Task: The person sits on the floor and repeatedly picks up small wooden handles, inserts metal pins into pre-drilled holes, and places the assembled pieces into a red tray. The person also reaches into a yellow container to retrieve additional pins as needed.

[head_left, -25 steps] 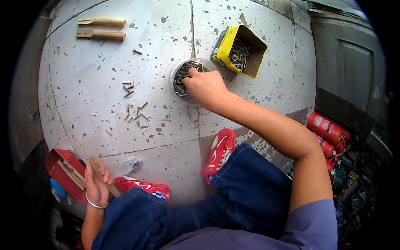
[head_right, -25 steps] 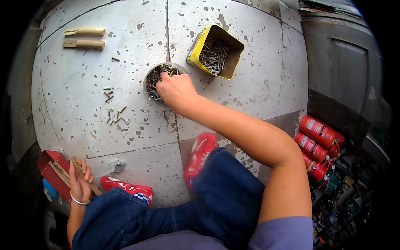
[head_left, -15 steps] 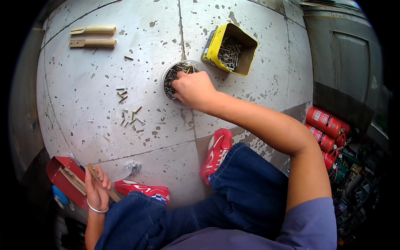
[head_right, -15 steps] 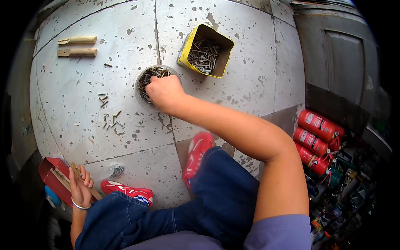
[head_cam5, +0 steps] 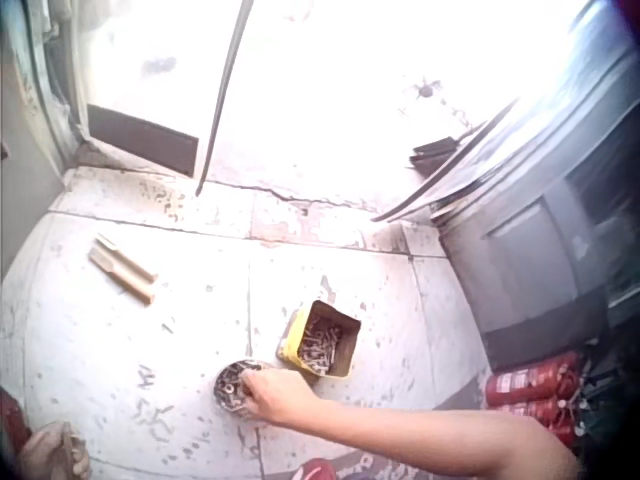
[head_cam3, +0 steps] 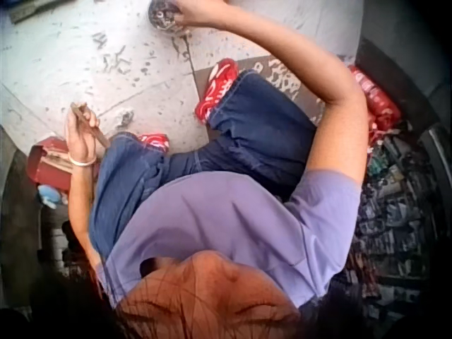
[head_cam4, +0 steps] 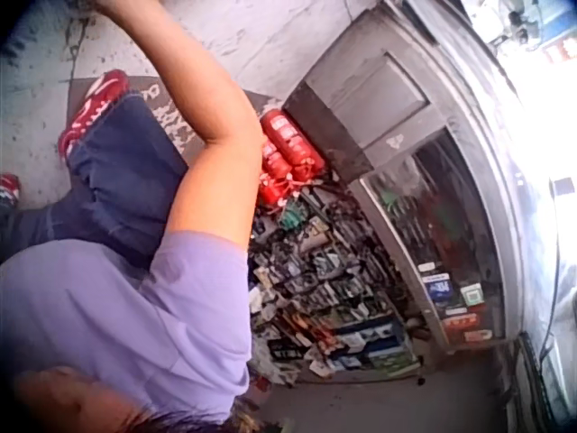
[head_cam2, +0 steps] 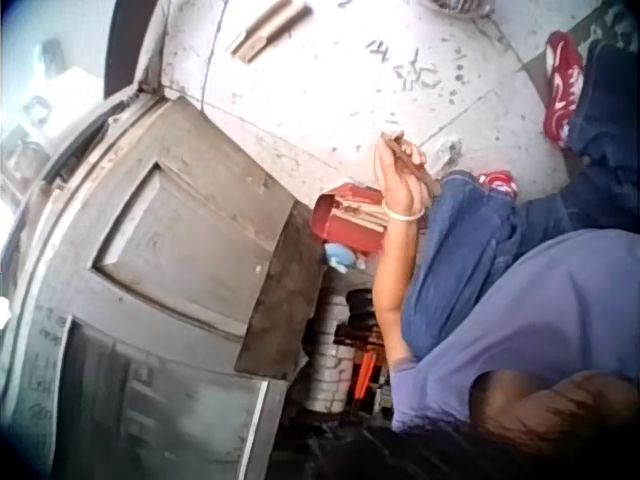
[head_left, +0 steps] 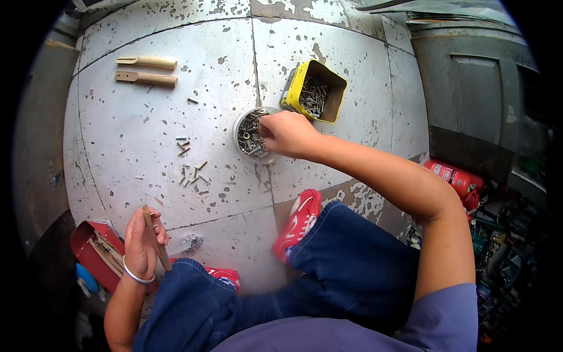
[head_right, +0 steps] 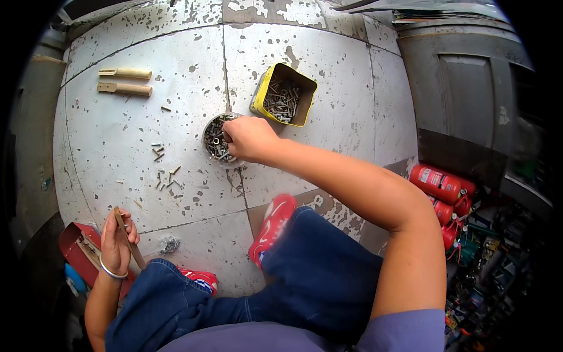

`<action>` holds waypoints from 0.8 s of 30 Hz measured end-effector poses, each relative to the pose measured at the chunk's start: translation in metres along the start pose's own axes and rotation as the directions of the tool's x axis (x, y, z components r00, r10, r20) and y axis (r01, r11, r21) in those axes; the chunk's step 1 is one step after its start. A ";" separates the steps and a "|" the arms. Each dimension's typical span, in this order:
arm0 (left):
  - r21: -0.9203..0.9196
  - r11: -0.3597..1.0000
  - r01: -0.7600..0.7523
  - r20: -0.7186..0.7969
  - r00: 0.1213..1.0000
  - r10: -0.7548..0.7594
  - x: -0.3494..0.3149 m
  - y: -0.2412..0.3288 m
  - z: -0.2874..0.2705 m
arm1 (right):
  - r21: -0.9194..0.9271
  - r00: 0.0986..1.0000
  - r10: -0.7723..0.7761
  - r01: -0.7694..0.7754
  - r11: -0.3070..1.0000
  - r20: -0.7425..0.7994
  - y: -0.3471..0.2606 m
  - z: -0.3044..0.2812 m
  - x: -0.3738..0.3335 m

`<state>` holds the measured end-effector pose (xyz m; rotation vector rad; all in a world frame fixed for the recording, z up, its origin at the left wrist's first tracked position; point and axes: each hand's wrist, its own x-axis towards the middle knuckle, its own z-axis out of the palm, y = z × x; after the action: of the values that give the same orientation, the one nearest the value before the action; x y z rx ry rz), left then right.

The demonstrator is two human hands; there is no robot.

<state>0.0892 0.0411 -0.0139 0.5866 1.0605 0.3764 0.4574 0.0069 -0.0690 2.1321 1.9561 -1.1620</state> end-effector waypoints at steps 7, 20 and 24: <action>0.304 0.946 0.117 0.160 0.972 -0.172 0.054 0.040 0.036 | 0.290 0.995 0.061 -0.082 0.953 0.081 -0.009 -0.052 -0.028; -0.229 0.973 -0.030 0.009 0.999 0.033 0.053 -0.007 0.073 | 0.882 0.939 -0.184 -0.339 -0.327 0.292 -0.095 0.074 -0.017; -0.218 0.975 -0.034 -0.090 0.996 0.014 0.045 -0.012 0.068 | 0.853 0.889 -0.278 -0.438 -0.282 0.364 -0.093 0.077 -0.001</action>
<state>0.1703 0.0382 -0.0283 0.3884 1.0803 0.5374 0.3392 -0.0116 -0.0819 1.4727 -0.0028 -3.6130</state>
